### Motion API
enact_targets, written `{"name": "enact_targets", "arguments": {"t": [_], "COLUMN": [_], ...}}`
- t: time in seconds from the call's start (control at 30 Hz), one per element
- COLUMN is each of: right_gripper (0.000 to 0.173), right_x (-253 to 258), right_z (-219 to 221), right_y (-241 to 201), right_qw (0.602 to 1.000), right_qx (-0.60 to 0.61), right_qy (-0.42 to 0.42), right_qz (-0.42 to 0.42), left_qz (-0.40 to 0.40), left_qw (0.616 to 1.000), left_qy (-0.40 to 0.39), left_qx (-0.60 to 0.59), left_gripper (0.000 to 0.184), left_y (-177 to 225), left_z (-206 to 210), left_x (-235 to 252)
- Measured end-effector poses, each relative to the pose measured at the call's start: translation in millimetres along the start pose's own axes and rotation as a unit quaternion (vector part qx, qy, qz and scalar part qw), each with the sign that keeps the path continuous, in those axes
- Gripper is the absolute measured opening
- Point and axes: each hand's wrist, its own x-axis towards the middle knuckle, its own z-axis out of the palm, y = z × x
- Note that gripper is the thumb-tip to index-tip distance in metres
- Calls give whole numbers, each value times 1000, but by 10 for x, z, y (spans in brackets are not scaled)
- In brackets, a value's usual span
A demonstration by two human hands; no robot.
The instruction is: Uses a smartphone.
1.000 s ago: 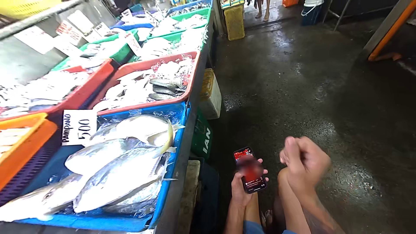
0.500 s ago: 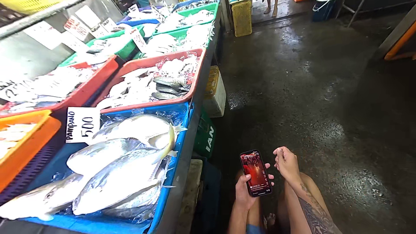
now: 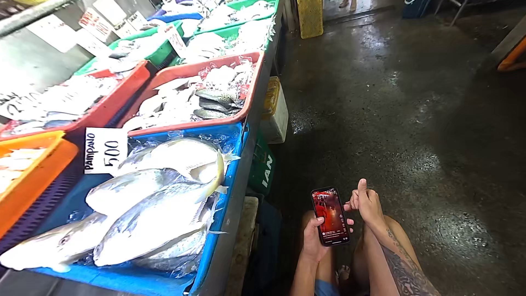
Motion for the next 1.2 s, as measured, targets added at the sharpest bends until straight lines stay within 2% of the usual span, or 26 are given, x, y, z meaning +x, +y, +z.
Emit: {"name": "enact_targets", "arguments": {"t": [0.2,0.47,0.73,1.2], "right_gripper": [70,70,70,68], "right_x": [49,38,47,57], "right_z": [-6,-3,3,9], "right_y": [39,29,50,55], "right_qw": [1000,999,999,998], "right_qx": [-7,-6,-13,-24], "right_qy": [-29,-47,-47,-53], "right_qz": [4,26,25,19], "left_qz": [4,14,7,-1], "left_qw": [1000,990,992,987], "left_qy": [24,123,99,141], "left_qx": [4,70,73,83], "left_gripper": [49,63,63,68], "left_y": [9,6,4,-12], "left_z": [46,170,150,137], "left_x": [-9,-31,-23,-31]}}
